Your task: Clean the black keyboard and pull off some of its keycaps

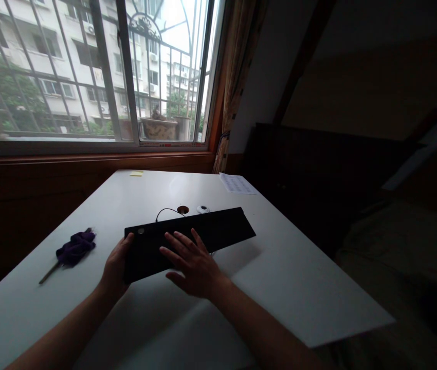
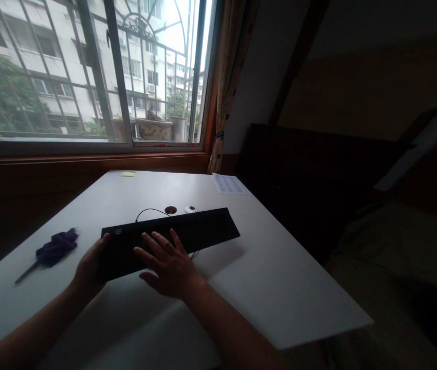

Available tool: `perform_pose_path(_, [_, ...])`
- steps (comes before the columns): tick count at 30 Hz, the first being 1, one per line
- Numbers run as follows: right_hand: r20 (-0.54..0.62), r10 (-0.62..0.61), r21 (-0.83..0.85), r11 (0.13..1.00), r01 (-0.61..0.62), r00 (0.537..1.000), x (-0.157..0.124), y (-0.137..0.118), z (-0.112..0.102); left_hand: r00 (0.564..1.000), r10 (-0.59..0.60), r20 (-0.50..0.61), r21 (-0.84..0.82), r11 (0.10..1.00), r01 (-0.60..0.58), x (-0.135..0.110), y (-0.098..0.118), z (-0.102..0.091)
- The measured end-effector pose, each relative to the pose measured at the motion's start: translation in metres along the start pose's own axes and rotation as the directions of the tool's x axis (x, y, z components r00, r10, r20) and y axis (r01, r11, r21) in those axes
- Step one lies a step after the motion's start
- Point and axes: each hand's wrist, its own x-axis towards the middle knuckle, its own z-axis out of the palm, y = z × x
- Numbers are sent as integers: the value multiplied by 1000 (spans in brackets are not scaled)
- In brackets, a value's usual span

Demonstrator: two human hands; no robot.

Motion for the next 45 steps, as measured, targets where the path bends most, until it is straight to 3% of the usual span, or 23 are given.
perform_pose_path(3, [-102,129,-53,989,-135,986,-9,24,-4,1000,-12,-16,-25,1000,11,2,1,-3])
perform_pose_path(6, [-222,303,-85,941,-328,927,-24,57,-11,999,-5,-54,-53,999,2,4,4,-3])
perform_pose_path(9, [-253,413,-118,884,-452,875,-39,85,-18,997,7,-83,-80,997,-14,4,6,0])
perform_pose_path(19, [-299,527,-155,796,-585,796,-57,121,-17,992,-12,-124,-72,997,3,-3,12,10])
perform_pose_path(24, [-348,611,-130,719,-683,711,-67,135,-14,993,-9,-119,-92,996,-2,1,10,6])
perform_pose_path(27, [-341,640,-119,697,-707,688,-68,139,-14,994,-1,-109,-76,997,-8,4,7,3])
perform_pose_path(36, [-347,623,-143,703,-696,701,-64,134,-12,997,-19,-75,-57,998,15,7,5,0])
perform_pose_path(45, [-278,536,-152,795,-587,797,-54,119,-11,998,-12,-65,-34,999,10,10,2,-4])
